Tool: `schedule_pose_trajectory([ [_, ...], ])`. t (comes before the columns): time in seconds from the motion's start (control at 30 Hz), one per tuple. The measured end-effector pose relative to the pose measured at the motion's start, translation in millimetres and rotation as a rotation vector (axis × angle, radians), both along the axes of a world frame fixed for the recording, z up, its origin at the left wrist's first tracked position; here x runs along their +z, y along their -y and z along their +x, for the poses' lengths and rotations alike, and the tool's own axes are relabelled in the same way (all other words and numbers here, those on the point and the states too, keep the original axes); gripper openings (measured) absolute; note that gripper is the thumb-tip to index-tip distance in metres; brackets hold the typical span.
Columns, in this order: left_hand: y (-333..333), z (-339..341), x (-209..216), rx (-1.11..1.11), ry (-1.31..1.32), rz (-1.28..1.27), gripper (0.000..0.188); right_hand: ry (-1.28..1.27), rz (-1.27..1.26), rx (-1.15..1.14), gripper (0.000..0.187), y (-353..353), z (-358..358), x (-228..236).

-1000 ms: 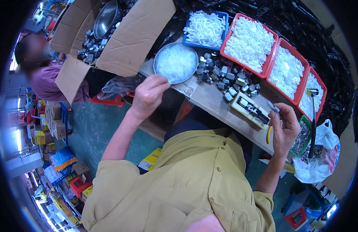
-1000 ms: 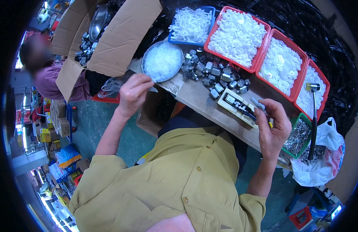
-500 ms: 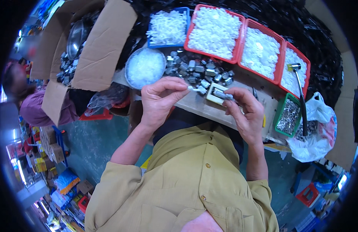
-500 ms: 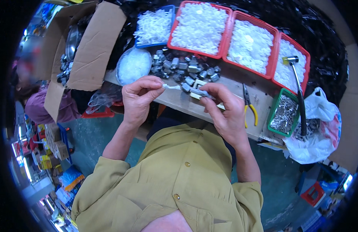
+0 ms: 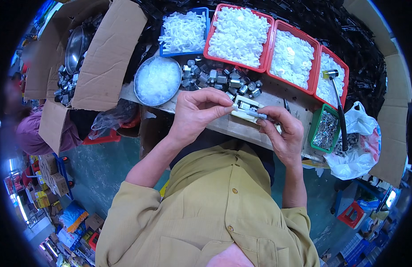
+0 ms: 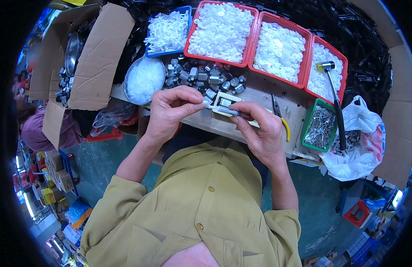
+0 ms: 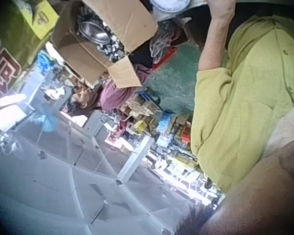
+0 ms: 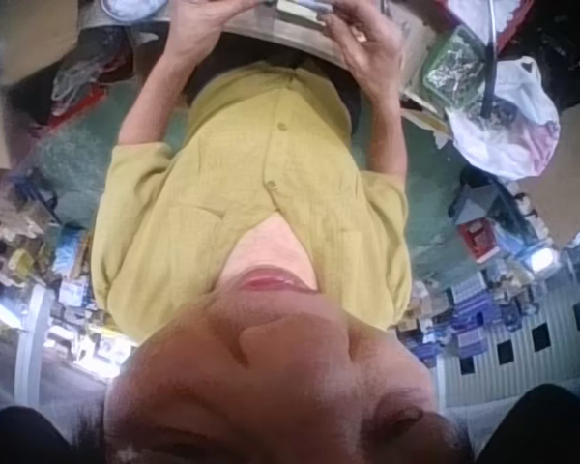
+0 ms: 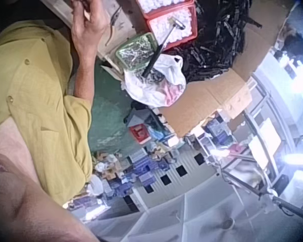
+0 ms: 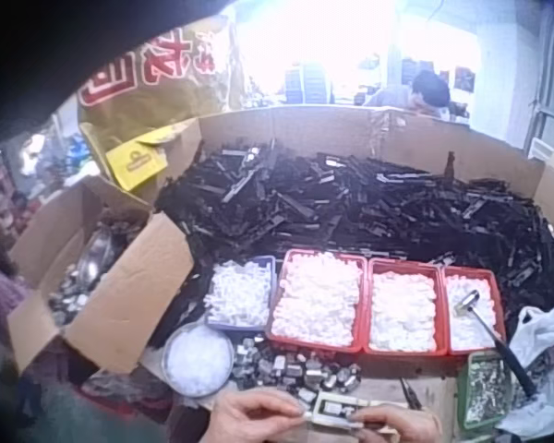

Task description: The person assembles small metal lock cylinders at a workbench. They insert white plastic components and metal pins into the cylinders, then use a hammer to tap the parts into place. The person also uses pliers to adjust components and places finished units into a cardboard box.

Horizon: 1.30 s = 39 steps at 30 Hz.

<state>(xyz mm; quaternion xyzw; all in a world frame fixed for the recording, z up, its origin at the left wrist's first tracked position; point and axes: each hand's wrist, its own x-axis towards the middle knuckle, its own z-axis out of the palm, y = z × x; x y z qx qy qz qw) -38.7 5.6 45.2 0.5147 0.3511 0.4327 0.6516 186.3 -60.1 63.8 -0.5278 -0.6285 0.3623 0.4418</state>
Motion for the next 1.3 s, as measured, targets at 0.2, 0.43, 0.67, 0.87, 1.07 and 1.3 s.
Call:
schedule_pose_trajectory([
  [0.2,-3.1,10.5,1.7,-0.06,0.027,-0.066,0.015,0.096,0.115,0.057,0.027,0.5,14.6,-1.7],
  [0.43,2.2,33.9,3.7,-0.043,-0.06,0.221,0.017,-0.376,-0.188,-0.044,0.021,14.5,35.8,-16.8],
  [0.67,5.3,44.0,-0.3,-0.043,-0.148,0.369,0.018,-0.585,-0.274,-0.094,0.016,18.8,42.7,-16.5],
  [0.87,8.8,44.5,-8.8,0.044,-0.101,0.371,0.017,-0.641,-0.251,-0.138,0.015,15.5,32.9,-20.2],
  [1.07,8.6,40.8,-15.2,-0.017,-0.075,0.329,0.019,-0.642,-0.297,-0.141,0.015,14.4,31.7,-20.7],
  [1.3,-3.9,44.4,-13.6,-0.037,-0.477,0.695,0.035,-0.479,-0.34,-0.244,0.013,23.8,61.6,-25.2],
])
